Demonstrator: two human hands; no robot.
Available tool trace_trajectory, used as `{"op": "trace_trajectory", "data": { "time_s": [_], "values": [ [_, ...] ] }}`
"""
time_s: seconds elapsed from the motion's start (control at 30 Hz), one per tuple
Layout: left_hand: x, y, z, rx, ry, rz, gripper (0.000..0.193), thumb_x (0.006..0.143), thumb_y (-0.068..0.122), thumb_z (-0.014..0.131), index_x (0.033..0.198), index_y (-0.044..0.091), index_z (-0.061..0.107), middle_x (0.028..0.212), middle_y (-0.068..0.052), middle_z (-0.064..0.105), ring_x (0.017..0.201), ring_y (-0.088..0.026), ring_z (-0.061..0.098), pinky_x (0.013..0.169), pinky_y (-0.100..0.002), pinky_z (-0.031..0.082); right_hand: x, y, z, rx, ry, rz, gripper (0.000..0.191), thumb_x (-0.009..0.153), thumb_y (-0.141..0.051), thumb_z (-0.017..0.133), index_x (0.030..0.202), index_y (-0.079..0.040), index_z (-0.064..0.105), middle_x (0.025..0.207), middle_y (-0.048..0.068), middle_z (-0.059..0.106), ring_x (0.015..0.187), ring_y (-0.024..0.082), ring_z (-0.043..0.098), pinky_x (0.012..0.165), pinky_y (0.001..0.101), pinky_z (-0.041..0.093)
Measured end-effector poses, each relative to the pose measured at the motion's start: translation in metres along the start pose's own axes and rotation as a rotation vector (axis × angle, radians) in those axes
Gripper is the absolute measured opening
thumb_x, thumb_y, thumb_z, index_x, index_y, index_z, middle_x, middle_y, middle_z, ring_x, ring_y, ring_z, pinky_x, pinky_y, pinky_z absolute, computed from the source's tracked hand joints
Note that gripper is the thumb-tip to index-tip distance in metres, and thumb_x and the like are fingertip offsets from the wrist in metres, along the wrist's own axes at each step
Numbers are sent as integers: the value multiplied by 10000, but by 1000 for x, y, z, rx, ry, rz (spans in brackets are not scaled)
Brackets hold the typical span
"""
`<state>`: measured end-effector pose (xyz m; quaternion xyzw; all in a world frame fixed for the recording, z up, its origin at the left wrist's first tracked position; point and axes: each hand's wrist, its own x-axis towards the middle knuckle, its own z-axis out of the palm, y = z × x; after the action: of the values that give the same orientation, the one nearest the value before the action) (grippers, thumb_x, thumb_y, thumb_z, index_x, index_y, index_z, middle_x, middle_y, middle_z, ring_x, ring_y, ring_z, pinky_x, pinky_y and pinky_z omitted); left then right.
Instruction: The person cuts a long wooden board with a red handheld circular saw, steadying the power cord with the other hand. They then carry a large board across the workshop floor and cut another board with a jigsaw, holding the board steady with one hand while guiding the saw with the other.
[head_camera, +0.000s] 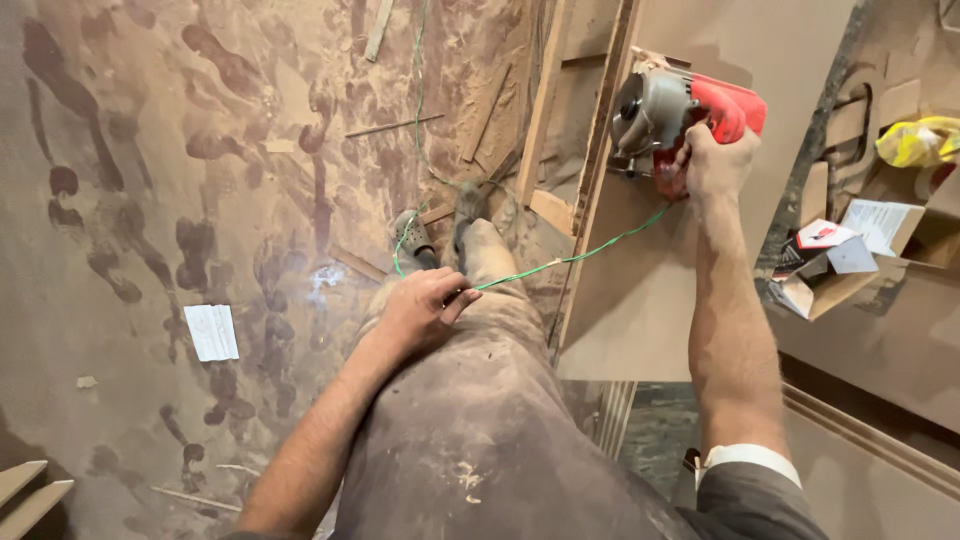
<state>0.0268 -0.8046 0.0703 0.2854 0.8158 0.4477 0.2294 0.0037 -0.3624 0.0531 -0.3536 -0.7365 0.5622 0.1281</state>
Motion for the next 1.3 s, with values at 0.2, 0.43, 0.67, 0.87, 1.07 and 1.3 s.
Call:
{"op": "trace_trajectory", "data": {
  "time_s": [0.2, 0.43, 0.67, 0.87, 1.07, 1.3],
  "values": [
    [8, 1, -1, -3, -38, -54, 215, 934, 285, 712, 859, 83, 708, 809, -113, 666, 794, -339, 664, 685, -457, 512, -3, 8, -1, 9, 0, -38, 41, 900, 33, 612, 909, 1, 635, 688, 38, 618, 525, 125, 599, 479, 280, 506],
    [26, 6, -5, 31, 21, -44, 238, 944, 286, 710, 846, 70, 684, 807, -115, 655, 813, -347, 661, 703, -456, 515, 19, 3, 11, 47, -10, -69, 140, 865, 52, 594, 968, 8, 679, 720, 23, 626, 523, 115, 602, 464, 277, 504],
    [38, 4, -7, 32, 45, -55, 263, 945, 299, 705, 826, 67, 671, 789, -118, 637, 797, -348, 650, 694, -461, 507, 45, -1, 15, 34, 6, -30, 74, 880, 31, 610, 925, -8, 654, 675, 22, 618, 504, 117, 597, 444, 278, 487],
    [48, 3, -5, 45, 59, -50, 273, 951, 315, 699, 831, 71, 673, 801, -110, 644, 806, -346, 651, 698, -463, 505, 68, -6, 16, 41, -19, -14, 75, 872, 13, 594, 912, -25, 645, 635, 36, 605, 485, 127, 589, 435, 294, 492],
    [56, 6, -8, 28, 57, -31, 262, 963, 308, 690, 852, 71, 680, 814, -110, 655, 822, -339, 657, 720, -452, 511, 82, -12, 19, 49, -28, -48, 40, 920, 2, 622, 889, -23, 622, 660, 34, 604, 498, 132, 588, 443, 297, 482],
    [67, 15, -15, 11, 98, -61, 220, 955, 278, 701, 882, 71, 698, 815, -123, 649, 824, -344, 654, 719, -453, 507, 104, -16, 26, 56, -36, -50, 72, 924, -3, 623, 858, -26, 606, 647, 40, 604, 488, 140, 593, 429, 298, 493]
  ]
}}
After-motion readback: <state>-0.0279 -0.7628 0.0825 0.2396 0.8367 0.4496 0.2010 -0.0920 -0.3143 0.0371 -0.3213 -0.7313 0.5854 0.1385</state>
